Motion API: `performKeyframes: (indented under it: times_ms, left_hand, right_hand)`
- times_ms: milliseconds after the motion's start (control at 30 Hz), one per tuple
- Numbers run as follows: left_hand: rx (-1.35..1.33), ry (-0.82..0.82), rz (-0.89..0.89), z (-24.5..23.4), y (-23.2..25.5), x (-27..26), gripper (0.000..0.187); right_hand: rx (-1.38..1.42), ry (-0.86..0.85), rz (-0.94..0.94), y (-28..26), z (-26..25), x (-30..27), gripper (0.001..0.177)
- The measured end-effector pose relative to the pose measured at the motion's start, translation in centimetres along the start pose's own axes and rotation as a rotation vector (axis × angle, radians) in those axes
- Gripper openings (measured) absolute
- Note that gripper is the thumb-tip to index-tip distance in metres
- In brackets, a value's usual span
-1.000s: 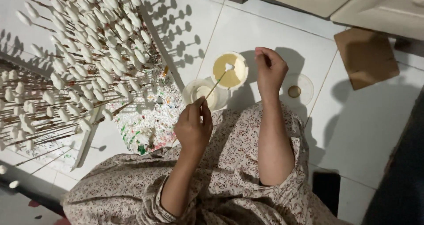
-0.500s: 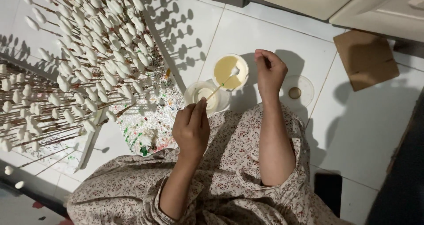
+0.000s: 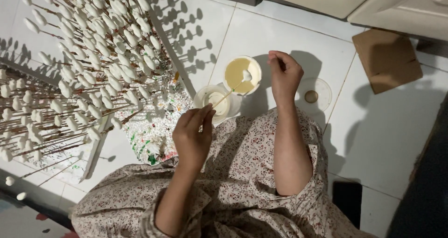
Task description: Dip small objects into paint and place them onto a decorative structure
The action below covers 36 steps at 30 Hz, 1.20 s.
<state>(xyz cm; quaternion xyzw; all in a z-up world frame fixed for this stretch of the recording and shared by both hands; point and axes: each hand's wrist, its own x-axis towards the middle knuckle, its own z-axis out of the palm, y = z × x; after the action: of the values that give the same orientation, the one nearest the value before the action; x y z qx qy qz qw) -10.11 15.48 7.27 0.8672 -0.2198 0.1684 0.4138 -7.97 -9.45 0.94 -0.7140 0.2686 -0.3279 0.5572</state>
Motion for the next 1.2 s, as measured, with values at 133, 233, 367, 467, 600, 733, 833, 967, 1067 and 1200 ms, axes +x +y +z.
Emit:
performKeyframes:
  times_ms: [133,233,367,467,600,733,833,967,1067,1200]
  left_hand:
    - [-0.188,-0.185,-0.211,-2.6,-1.0,1.3,0.010]
    - [-0.225,-0.436,-0.446,-4.4,-2.7,2.1,0.010]
    - [-0.329,-0.907,-0.608,-7.1,-2.9,5.4,0.019]
    - [-0.350,-1.085,-0.617,-8.1,-3.0,7.7,0.024]
    - [-0.237,-1.298,-0.505,-8.3,-3.5,10.1,0.031]
    - [0.106,-1.373,-0.408,-7.1,-1.6,12.6,0.031]
    - [0.510,-1.296,-0.254,-3.4,-3.8,11.5,0.024]
    - [0.702,-1.109,-0.001,1.1,-3.1,9.3,0.013]
    - [0.759,-0.995,0.067,3.3,-1.9,7.4,0.005]
    - [0.890,-0.803,0.153,8.4,-5.1,3.1,0.015]
  right_hand:
    - [0.010,0.015,0.000,0.3,0.1,0.2,0.015]
    - [0.001,0.007,-0.008,0.5,-0.1,0.2,0.015]
    - [0.002,-0.019,0.027,0.7,-0.2,0.3,0.016]
    - [-0.007,-0.030,0.029,0.4,-0.3,0.3,0.016]
    - [-0.022,-0.036,-0.006,0.6,-0.4,0.3,0.015]
    - [0.027,-0.053,0.001,1.5,-0.4,0.6,0.013]
    - [0.063,-0.053,-0.014,1.3,-0.3,0.6,0.013]
    - [0.047,-0.055,-0.031,1.7,-0.3,0.8,0.012]
    - [0.041,-0.054,-0.037,1.7,-0.5,0.8,0.011]
    - [0.072,-0.033,-0.051,1.0,-0.3,0.4,0.010]
